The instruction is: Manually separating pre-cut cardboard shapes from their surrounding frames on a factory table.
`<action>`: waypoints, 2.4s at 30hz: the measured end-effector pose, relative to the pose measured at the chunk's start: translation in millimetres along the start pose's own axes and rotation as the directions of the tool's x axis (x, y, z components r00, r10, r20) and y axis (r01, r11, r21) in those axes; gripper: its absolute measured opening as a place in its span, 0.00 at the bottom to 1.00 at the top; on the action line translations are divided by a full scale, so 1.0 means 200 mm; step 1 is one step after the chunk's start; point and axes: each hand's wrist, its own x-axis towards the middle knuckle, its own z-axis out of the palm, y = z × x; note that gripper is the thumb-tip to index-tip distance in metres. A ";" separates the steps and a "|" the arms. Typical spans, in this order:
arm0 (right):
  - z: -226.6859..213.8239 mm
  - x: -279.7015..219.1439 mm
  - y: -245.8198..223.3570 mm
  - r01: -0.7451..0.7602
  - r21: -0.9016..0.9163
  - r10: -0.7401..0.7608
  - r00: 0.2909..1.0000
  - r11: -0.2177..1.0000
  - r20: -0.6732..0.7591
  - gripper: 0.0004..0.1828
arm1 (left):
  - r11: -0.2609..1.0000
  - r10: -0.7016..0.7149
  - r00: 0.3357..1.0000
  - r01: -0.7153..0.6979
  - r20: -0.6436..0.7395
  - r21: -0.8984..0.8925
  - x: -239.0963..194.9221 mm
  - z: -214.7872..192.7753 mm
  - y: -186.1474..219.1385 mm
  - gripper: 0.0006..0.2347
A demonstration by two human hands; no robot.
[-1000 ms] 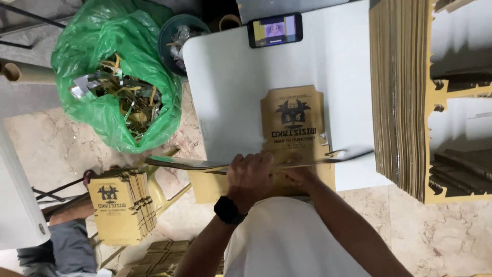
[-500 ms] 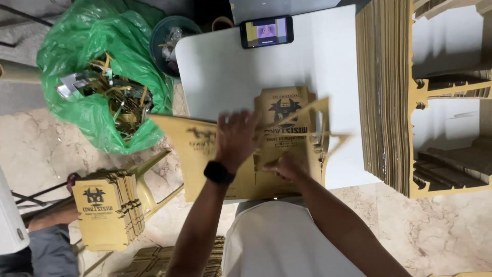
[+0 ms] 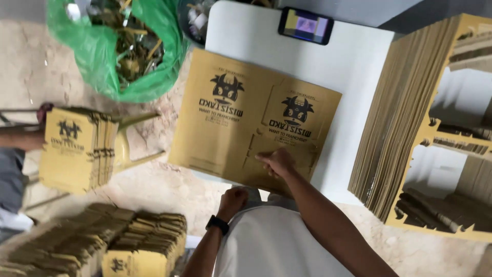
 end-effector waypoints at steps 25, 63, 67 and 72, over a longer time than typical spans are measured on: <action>0.01 0.09 0.39 0.236 -0.423 -0.108 0.946 0.875 0.305 0.25 | 0.588 -0.212 0.951 -0.059 -0.224 -0.806 -0.21 0.42 0.41 0.19; -0.26 0.23 0.82 -0.002 0.206 -0.025 0.991 0.978 0.129 0.24 | 0.984 -0.169 0.986 0.169 -0.011 0.059 -0.22 0.16 0.40 0.31; -0.39 -0.02 1.20 -0.167 0.163 0.160 0.985 0.972 0.057 0.24 | 0.744 0.144 0.980 -0.201 0.141 0.637 -0.28 0.09 0.57 0.23; 0.09 -0.01 1.64 -0.260 0.690 0.280 0.956 0.676 0.086 0.41 | 0.245 0.786 0.504 -0.786 0.358 0.568 -0.11 0.20 0.83 0.30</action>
